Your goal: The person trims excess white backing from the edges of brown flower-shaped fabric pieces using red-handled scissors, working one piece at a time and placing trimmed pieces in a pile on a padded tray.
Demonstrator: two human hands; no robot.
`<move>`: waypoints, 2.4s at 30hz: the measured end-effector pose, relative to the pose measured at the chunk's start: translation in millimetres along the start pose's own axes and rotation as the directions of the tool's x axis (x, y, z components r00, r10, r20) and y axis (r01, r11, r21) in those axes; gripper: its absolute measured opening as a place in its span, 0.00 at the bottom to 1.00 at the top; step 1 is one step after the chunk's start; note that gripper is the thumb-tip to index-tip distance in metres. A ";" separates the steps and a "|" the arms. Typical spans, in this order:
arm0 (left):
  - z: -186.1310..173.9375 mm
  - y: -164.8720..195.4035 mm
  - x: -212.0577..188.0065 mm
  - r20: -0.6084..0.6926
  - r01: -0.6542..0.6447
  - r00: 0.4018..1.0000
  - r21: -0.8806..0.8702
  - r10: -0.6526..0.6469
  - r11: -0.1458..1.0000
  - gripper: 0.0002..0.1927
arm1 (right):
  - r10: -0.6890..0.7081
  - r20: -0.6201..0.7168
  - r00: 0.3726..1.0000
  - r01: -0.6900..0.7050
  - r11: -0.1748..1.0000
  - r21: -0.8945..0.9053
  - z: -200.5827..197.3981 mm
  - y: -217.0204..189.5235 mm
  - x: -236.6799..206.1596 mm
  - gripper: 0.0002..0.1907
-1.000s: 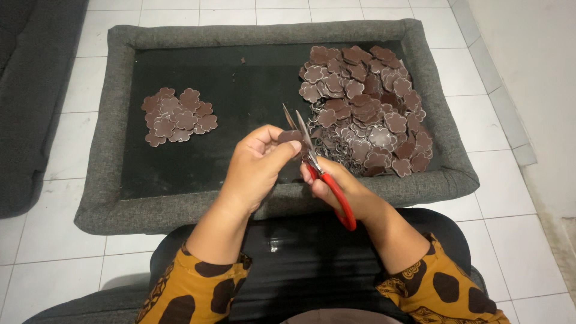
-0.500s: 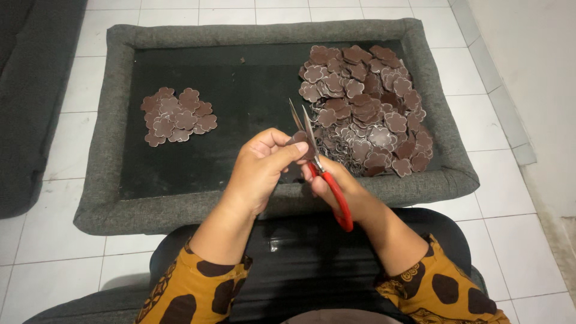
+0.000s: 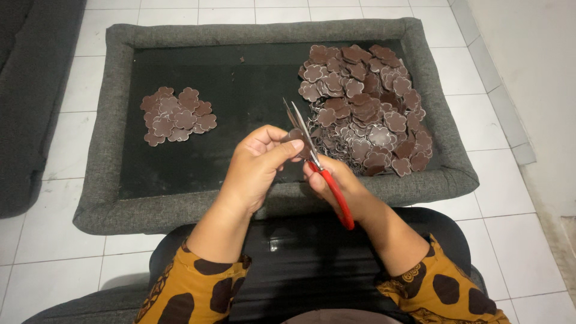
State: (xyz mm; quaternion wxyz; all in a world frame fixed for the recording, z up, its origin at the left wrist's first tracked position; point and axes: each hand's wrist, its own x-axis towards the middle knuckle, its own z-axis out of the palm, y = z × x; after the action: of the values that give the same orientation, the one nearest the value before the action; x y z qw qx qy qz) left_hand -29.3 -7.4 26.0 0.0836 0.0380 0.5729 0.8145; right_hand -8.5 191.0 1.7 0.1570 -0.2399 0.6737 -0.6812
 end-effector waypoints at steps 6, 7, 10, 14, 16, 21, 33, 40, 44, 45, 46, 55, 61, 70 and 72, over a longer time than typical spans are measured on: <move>3.0 5.6 -2.0 -0.001 -0.007 1.000 0.003 0.007 1.000 0.06 | 0.009 0.002 1.000 -0.009 1.000 -0.018 -2.2 -2.5 -1.1 0.24; 3.2 6.4 -2.2 -0.004 -0.003 1.000 0.009 0.003 1.000 0.06 | 0.017 -0.001 1.000 -0.017 1.000 -0.014 -1.8 -2.0 -1.2 0.24; 2.1 8.2 -3.0 -0.015 0.007 1.000 0.034 -0.006 0.999 0.06 | 0.037 0.005 0.999 -0.037 0.999 0.012 -1.9 -0.2 -1.4 0.24; 1.0 6.9 -1.5 -0.035 -0.045 0.998 0.067 0.047 0.997 0.05 | 0.027 0.007 1.000 -0.027 0.997 -0.076 -4.6 2.6 0.0 0.23; 0.9 5.1 -1.3 -0.036 -0.104 0.994 0.069 0.107 0.992 0.05 | 0.022 0.005 1.000 -0.022 0.995 -0.095 -5.1 3.8 0.7 0.22; 0.3 3.8 -1.7 -0.043 -0.120 0.992 0.041 0.122 0.992 0.06 | 0.041 -0.004 0.999 -0.042 0.996 -0.080 -4.0 3.4 0.8 0.20; -0.6 8.6 -1.6 -0.032 -0.102 0.994 -0.019 0.101 0.995 0.06 | 0.079 0.064 0.995 -0.078 0.997 -0.021 -5.5 -3.4 -1.8 0.20; -2.0 8.3 -1.1 -0.040 -0.061 0.997 0.041 0.063 0.997 0.06 | 0.026 0.077 0.997 -0.017 0.994 -0.110 -9.6 -0.4 0.4 0.19; -1.8 7.8 -0.3 -0.054 -0.058 0.997 0.036 0.060 0.998 0.05 | 0.032 0.050 0.998 -0.023 0.986 -0.165 -9.8 4.0 1.4 0.17; -2.4 8.1 -0.4 -0.053 -0.062 0.997 0.038 0.064 0.997 0.06 | 0.036 0.046 0.998 -0.029 0.987 -0.158 -10.1 4.7 1.3 0.17; -2.9 8.2 -0.4 -0.051 -0.065 0.996 0.039 0.067 0.997 0.06 | 0.041 0.042 0.998 -0.034 0.988 -0.151 -10.5 5.5 1.1 0.17; -6.8 6.8 -0.5 -0.057 -0.071 0.996 0.044 0.073 0.996 0.05 | 0.087 0.029 0.996 -0.083 0.990 -0.118 -10.8 11.8 2.2 0.17; -8.0 11.6 0.5 -0.077 -0.011 0.997 0.089 0.018 0.996 0.05 | 0.228 -0.045 0.973 -0.231 0.969 -0.085 -8.8 7.0 -2.0 0.18; -9.5 11.0 -0.1 -0.017 -0.046 0.999 0.107 0.048 0.993 0.08 | 0.123 0.051 0.991 -0.120 0.991 -0.056 -8.4 2.3 1.1 0.14; -11.1 11.9 0.9 -0.038 0.001 0.999 0.117 0.004 0.993 0.09 | 0.085 0.087 0.993 -0.078 0.994 -0.076 -8.5 -0.7 0.4 0.14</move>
State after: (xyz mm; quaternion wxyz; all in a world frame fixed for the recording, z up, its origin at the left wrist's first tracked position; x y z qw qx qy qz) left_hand -33.0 -21.4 33.4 0.0699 0.0279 0.6210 0.7802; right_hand -13.3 198.0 2.6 0.2063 -0.2482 0.6994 -0.6377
